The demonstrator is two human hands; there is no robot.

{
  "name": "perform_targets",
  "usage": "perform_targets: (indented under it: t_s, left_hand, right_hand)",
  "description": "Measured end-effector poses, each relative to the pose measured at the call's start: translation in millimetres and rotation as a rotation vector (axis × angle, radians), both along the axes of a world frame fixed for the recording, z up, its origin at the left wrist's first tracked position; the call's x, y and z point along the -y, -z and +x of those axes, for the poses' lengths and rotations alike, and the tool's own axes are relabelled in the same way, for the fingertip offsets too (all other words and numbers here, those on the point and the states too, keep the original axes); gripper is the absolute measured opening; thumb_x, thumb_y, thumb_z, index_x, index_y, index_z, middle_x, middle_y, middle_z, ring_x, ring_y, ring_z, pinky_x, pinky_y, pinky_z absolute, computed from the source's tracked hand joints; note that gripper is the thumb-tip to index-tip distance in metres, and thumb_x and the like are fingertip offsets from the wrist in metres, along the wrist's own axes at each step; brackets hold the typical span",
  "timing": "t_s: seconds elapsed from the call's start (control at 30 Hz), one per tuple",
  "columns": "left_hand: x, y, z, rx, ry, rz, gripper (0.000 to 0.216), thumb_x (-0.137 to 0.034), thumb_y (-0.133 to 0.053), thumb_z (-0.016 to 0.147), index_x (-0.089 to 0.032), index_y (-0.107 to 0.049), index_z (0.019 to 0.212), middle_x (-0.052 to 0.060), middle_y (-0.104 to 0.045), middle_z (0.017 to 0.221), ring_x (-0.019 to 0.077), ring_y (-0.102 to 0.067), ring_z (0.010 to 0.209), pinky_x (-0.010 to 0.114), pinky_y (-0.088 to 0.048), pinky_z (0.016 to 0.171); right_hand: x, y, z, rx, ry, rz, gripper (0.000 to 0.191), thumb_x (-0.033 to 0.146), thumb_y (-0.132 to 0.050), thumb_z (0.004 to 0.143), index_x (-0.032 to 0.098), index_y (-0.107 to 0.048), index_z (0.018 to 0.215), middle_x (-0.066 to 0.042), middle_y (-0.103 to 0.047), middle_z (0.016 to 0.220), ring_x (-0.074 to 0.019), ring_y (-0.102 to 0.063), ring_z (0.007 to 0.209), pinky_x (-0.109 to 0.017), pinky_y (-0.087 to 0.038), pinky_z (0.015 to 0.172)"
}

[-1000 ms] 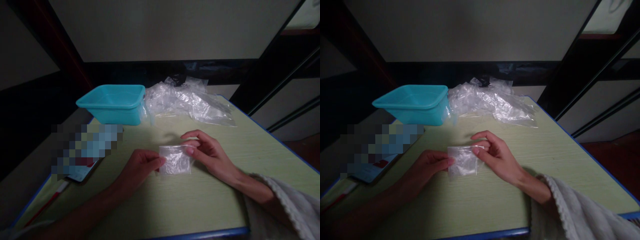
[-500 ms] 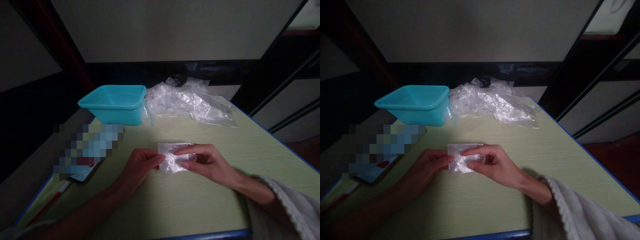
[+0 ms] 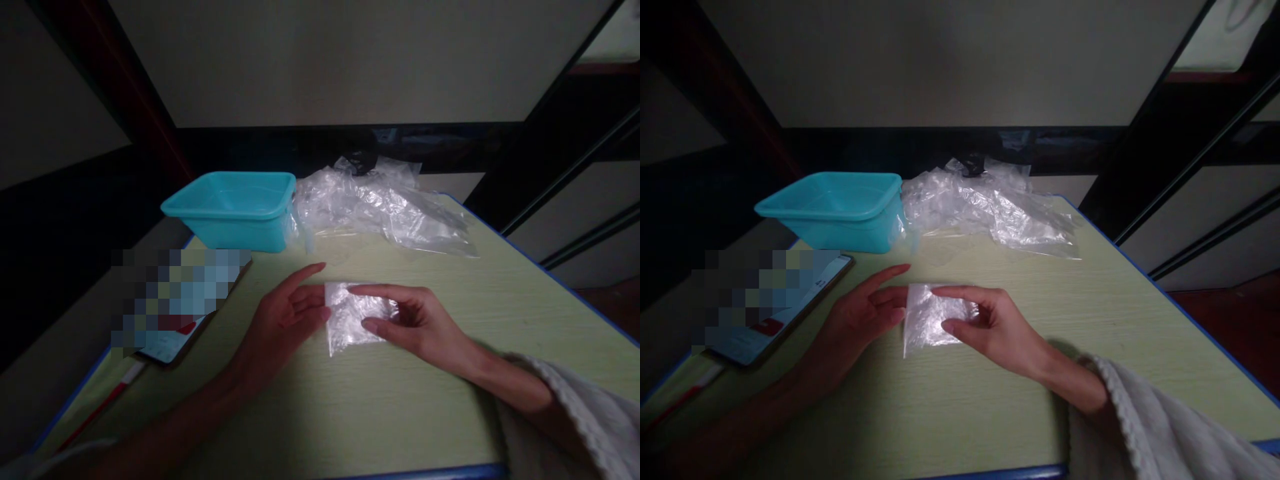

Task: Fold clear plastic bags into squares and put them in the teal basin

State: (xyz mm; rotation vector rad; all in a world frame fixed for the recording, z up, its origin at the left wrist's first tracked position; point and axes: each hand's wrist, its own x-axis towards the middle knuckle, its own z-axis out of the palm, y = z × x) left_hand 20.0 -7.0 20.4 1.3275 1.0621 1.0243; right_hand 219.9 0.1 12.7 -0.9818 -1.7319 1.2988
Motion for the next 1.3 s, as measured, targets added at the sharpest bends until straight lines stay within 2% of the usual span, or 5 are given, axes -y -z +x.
perform_targets:
  t_s: [0.47,0.8,1.0,1.13,1.3]
  left_hand:
    - [0.8,1.0,0.3,-0.091,0.048,-0.061,0.022,-0.024,-0.068,0.064,-0.015,-0.075,0.083,0.004,-0.07,0.075,0.0173,-0.062,0.068,0.026,-0.047,0.059]
    - [0.7,-0.4,1.9,-0.068,0.066,-0.172,0.04,-0.021,-0.065,0.059,-0.01,-0.072,0.096,-0.008,-0.043,0.045,0.0054,-0.033,0.044,0.017,-0.025,0.043]
    - [1.1,2.4,2.0,-0.079,0.072,-0.158,0.052,-0.023,-0.065,0.061,-0.007,-0.066,0.111,-0.009,-0.041,0.046,0.0053,-0.03,0.045,0.017,-0.023,0.043]
    - [1.3,3.8,0.3,-0.073,0.09,-0.149,0.057,-0.022,-0.064,0.063,-0.009,-0.062,0.119,-0.007,-0.047,0.049,0.0059,-0.034,0.046,0.017,-0.026,0.045]
    - [0.5,4.4,-0.9,-0.061,0.122,-0.13,0.057,-0.019,-0.063,0.064,-0.015,-0.06,0.121,-0.004,-0.056,0.054,0.0066,-0.039,0.047,0.017,-0.029,0.046]
  right_hand:
    - [1.5,0.7,-0.5,-0.016,-0.123,-0.003,0.045,0.012,-0.06,0.077,0.021,-0.059,0.121,-0.005,-0.064,0.115,-0.0069,-0.056,0.064,-0.016,-0.044,0.049]
    - [2.7,0.9,-0.4,-0.014,-0.122,-0.099,0.052,0.016,-0.064,0.075,0.02,-0.056,0.126,-0.001,-0.064,0.089,-0.0054,-0.039,0.05,-0.018,-0.032,0.041]
    - [2.2,1.0,0.2,-0.003,-0.106,-0.064,0.052,0.014,-0.064,0.076,0.022,-0.055,0.126,-0.002,-0.065,0.101,-0.0036,-0.039,0.046,-0.017,-0.03,0.037]
    - [1.1,3.1,1.5,-0.029,-0.127,0.031,0.047,0.014,-0.064,0.077,0.025,-0.058,0.123,-0.002,-0.06,0.123,-0.0135,-0.063,0.089,-0.022,-0.051,0.068]
    - [-1.0,4.8,0.8,-0.121,-0.193,0.072,0.042,0.011,-0.063,0.079,0.027,-0.061,0.118,-0.002,-0.056,0.13,-0.0166,-0.049,0.121,-0.03,-0.041,0.099]
